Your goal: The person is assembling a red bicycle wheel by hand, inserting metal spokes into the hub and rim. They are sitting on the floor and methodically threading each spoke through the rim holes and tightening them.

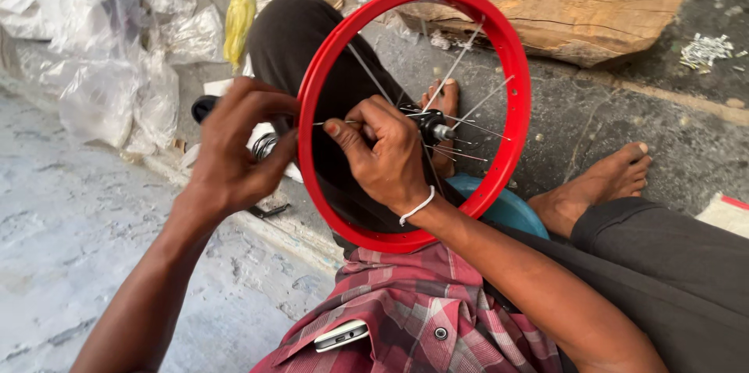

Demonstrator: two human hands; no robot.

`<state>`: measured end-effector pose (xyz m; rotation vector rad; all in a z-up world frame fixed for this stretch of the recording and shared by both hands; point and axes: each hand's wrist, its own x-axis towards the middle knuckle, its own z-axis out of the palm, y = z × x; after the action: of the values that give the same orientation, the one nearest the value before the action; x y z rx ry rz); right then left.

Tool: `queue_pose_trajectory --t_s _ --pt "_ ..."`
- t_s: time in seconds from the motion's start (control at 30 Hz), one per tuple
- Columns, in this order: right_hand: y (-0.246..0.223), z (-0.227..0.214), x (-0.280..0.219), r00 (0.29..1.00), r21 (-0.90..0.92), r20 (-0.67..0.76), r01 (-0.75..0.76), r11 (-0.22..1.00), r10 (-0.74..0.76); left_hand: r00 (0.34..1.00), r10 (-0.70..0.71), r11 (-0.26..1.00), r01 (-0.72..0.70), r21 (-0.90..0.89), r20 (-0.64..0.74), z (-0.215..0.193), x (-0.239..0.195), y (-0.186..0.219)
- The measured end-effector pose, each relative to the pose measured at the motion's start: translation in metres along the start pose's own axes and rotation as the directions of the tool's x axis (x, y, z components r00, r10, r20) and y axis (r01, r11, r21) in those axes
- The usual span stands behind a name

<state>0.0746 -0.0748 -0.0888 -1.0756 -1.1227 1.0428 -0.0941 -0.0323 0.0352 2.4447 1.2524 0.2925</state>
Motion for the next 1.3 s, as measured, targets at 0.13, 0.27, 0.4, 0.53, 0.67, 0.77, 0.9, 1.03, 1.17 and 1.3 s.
queue_pose_trajectory --t_s 0.13,0.27,0.4,0.53,0.67,0.77,0.9,1.03,1.17,1.3 --pt "0.002 0.002 -0.003 0.998 0.024 0.024 -0.065 0.998 0.064 0.993 -0.102 0.981 0.109 -0.161 0.05 0.002 0.002 0.003" --pt "0.002 0.0 -0.003 0.998 0.053 0.034 -0.051 0.997 0.049 0.997 -0.058 0.994 0.062 -0.094 0.042 0.001 -0.002 0.0" --pt "0.0 0.002 -0.004 0.994 0.031 0.044 -0.102 0.994 0.101 0.99 -0.116 0.971 0.131 -0.199 0.085 0.002 -0.008 -0.003" --pt "0.001 0.0 -0.004 0.998 0.056 0.039 -0.06 0.997 0.058 1.0 0.006 0.994 -0.007 0.11 0.01 0.002 -0.005 -0.002" --pt "-0.002 0.003 -0.005 0.997 0.068 0.036 -0.067 0.995 0.064 0.987 -0.156 0.97 0.162 -0.179 0.047 0.0 -0.009 0.004" --pt "-0.002 0.0 -0.004 0.998 0.075 0.039 -0.059 0.995 0.056 0.994 -0.107 0.993 0.108 -0.045 0.014 0.002 -0.007 0.003" --pt "-0.005 0.003 -0.007 0.996 0.059 0.042 -0.085 0.995 0.082 0.985 -0.161 0.959 0.17 -0.226 0.057 0.002 -0.016 0.001" --pt "-0.003 0.0 -0.006 0.997 0.061 0.042 -0.07 0.996 0.067 0.986 -0.168 0.986 0.168 -0.001 0.021 0.009 -0.012 -0.001" --pt "-0.004 0.003 -0.007 0.998 0.059 0.035 -0.054 0.997 0.053 0.98 -0.192 0.956 0.199 -0.216 0.055 0.004 -0.016 0.002" --pt "-0.001 -0.001 -0.006 0.997 0.08 0.041 -0.075 0.994 0.072 0.979 -0.203 0.964 0.204 -0.168 0.027 0.007 -0.01 0.002"
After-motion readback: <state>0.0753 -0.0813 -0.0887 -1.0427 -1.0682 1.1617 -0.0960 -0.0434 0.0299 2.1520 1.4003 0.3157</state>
